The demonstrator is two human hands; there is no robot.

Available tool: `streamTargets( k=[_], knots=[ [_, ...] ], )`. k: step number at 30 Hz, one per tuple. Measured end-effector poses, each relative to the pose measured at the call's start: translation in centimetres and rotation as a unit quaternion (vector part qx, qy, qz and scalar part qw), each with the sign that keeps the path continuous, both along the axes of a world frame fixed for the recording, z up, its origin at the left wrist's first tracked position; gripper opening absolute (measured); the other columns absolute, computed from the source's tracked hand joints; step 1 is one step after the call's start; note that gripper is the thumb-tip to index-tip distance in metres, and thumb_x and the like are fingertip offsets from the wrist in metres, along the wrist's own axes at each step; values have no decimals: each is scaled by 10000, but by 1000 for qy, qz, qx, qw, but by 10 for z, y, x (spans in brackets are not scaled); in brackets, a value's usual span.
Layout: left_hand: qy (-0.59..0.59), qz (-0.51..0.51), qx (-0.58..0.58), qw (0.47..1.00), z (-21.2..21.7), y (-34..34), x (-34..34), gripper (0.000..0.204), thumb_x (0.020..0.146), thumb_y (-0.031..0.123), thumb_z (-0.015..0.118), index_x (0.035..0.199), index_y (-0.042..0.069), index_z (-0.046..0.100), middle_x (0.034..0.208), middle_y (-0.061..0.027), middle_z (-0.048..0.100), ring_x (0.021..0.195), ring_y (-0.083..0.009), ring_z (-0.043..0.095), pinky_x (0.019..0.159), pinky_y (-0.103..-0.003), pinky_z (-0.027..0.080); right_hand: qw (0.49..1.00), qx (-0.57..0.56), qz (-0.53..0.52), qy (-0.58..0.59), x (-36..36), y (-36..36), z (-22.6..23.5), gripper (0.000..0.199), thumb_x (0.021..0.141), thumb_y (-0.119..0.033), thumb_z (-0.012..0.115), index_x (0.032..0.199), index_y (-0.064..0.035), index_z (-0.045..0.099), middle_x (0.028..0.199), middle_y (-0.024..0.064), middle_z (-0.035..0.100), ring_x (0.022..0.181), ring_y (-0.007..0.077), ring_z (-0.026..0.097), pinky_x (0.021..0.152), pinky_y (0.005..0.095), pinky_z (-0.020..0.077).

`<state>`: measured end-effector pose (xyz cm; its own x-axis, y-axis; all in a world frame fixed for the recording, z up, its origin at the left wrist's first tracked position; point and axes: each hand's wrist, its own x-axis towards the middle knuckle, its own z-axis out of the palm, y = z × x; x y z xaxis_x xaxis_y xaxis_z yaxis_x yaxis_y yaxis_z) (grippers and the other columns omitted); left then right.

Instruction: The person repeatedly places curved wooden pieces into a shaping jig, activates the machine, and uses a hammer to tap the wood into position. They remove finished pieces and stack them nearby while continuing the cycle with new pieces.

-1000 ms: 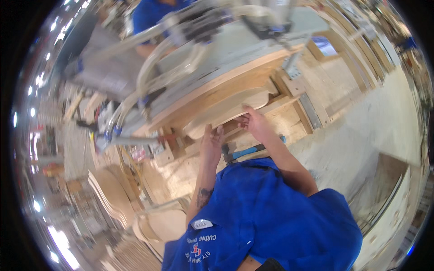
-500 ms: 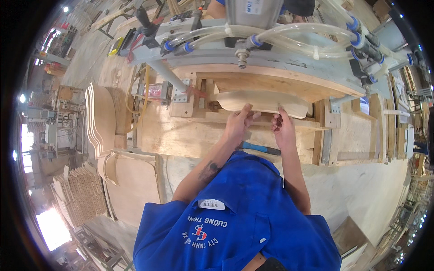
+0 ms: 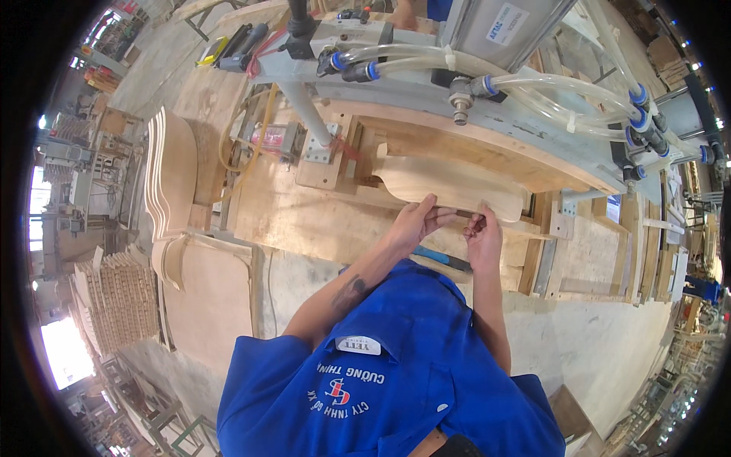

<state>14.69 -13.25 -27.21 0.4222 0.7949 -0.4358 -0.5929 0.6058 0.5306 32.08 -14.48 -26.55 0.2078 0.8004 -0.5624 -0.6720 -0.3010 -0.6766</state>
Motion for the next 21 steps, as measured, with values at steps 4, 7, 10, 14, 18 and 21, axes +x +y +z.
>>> streamTargets(
  k=[4,7,10,14,18,21],
  knots=[
    [-9,12,26,1000,-1,1,3,448,1058,330,341,1240,-46,504,1230,-146,627,1092,-201,623,875,-276,484,1000,2,-3,-15,0,2,-2,169,909,-236,646,840,-106,562,709,-3,546,635,95,511,555,253,392],
    [31,0,7,999,2,-1,1,447,1054,335,357,1221,-48,517,1210,-151,632,1089,-189,622,843,-256,485,1000,-9,7,-26,2,0,-4,157,904,-246,659,878,-120,568,721,-16,537,659,93,511,571,254,394],
    [35,13,-11,999,5,-2,1,449,1051,342,373,1205,-50,529,1182,-165,642,1065,-174,630,809,-228,478,999,-16,9,-33,2,-1,-7,152,904,-252,664,909,-128,576,730,-20,537,672,91,513,578,254,393],
    [26,14,1,1000,-2,0,2,449,1045,341,393,1195,-59,531,1167,-176,644,1065,-182,632,813,-246,483,1000,-3,1,-25,-1,-1,-3,191,906,-252,670,828,-113,565,728,-6,551,644,90,507,558,247,394],
    [54,22,24,998,-2,10,3,474,1046,338,387,1215,-86,515,1173,-196,633,1070,-226,630,920,-325,486,999,-1,16,-41,0,8,-3,170,913,-257,665,859,-118,582,758,-8,563,662,86,509,570,242,401],
    [45,36,27,998,0,9,5,498,1045,351,387,1228,-97,504,1184,-211,623,1085,-242,624,946,-355,476,998,13,35,-51,5,10,-7,164,919,-261,662,891,-118,587,781,-9,572,681,84,514,578,239,405]
  ],
)
